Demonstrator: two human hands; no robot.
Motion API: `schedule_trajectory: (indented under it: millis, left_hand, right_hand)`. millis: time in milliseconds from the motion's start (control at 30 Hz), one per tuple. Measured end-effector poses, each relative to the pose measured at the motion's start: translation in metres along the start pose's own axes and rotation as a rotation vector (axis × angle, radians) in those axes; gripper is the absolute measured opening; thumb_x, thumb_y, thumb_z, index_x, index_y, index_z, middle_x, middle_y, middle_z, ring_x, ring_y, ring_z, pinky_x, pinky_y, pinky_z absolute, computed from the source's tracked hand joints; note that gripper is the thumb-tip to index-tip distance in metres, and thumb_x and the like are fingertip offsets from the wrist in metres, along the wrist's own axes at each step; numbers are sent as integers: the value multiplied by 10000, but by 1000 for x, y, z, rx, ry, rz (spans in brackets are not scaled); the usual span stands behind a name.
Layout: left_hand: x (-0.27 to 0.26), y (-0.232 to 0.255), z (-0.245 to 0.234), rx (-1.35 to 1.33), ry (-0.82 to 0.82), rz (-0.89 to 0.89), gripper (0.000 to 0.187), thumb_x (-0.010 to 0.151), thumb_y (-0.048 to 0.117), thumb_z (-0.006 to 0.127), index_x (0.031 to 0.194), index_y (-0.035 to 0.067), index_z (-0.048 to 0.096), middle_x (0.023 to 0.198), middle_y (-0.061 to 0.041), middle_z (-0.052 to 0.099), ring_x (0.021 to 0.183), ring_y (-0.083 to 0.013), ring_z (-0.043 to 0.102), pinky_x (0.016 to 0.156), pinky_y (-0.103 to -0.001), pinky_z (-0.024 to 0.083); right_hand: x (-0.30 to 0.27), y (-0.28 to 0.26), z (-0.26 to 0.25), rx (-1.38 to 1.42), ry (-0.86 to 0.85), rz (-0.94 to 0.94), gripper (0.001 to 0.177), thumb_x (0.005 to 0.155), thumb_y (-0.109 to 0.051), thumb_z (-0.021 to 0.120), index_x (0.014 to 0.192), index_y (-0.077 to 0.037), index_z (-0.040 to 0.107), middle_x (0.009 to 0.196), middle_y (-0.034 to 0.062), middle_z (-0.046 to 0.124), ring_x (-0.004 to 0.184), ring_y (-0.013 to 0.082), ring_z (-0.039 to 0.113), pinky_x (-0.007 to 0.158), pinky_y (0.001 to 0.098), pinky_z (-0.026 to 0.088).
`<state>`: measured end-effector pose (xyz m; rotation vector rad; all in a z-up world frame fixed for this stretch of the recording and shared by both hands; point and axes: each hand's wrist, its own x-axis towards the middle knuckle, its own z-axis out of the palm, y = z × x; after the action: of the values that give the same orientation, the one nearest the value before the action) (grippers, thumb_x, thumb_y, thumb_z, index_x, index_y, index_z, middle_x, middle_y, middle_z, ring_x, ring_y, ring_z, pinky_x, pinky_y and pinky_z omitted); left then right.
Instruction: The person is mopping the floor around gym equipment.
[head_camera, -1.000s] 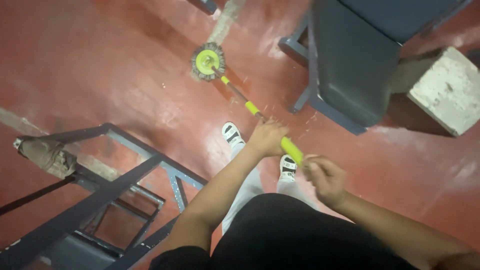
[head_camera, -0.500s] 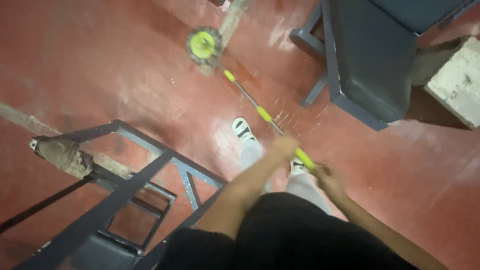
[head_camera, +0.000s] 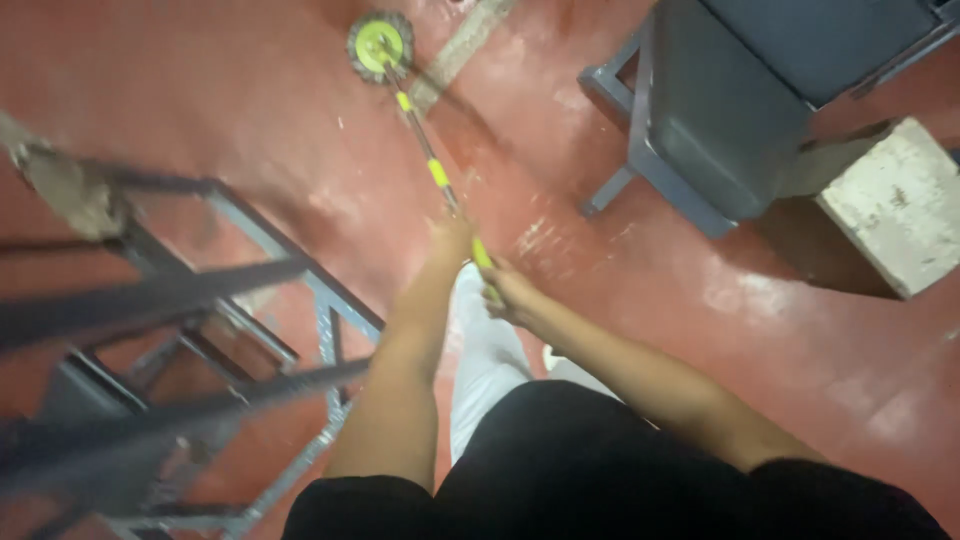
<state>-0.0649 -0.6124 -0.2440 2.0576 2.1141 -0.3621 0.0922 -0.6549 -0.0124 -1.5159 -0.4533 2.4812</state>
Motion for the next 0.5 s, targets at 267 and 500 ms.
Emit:
schedule_trajectory:
  millis: [267, 500]
  left_hand:
    - [-243, 324, -108, -276, -154, 340, 347, 781, 308, 678, 1082, 156, 759, 1113, -155, 717, 1203, -450, 586, 962, -703, 340]
    - [-321, 343, -203, -420, -284, 658, 299, 812, 354, 674, 1087, 266, 753, 1254, -105, 676, 1418, -398, 429, 1182, -773, 144]
  right_hand:
    - [-247, 170, -337, -60, 103, 177, 336, 1000, -330, 569, 1248, -104, 585, 777, 43, 604, 530, 112, 528, 407, 236, 411]
    - [-400, 156, -298, -113, 70, 24, 545, 908, -321, 548, 1448, -269, 496, 944, 175, 758, 571, 192, 620, 450, 281, 492]
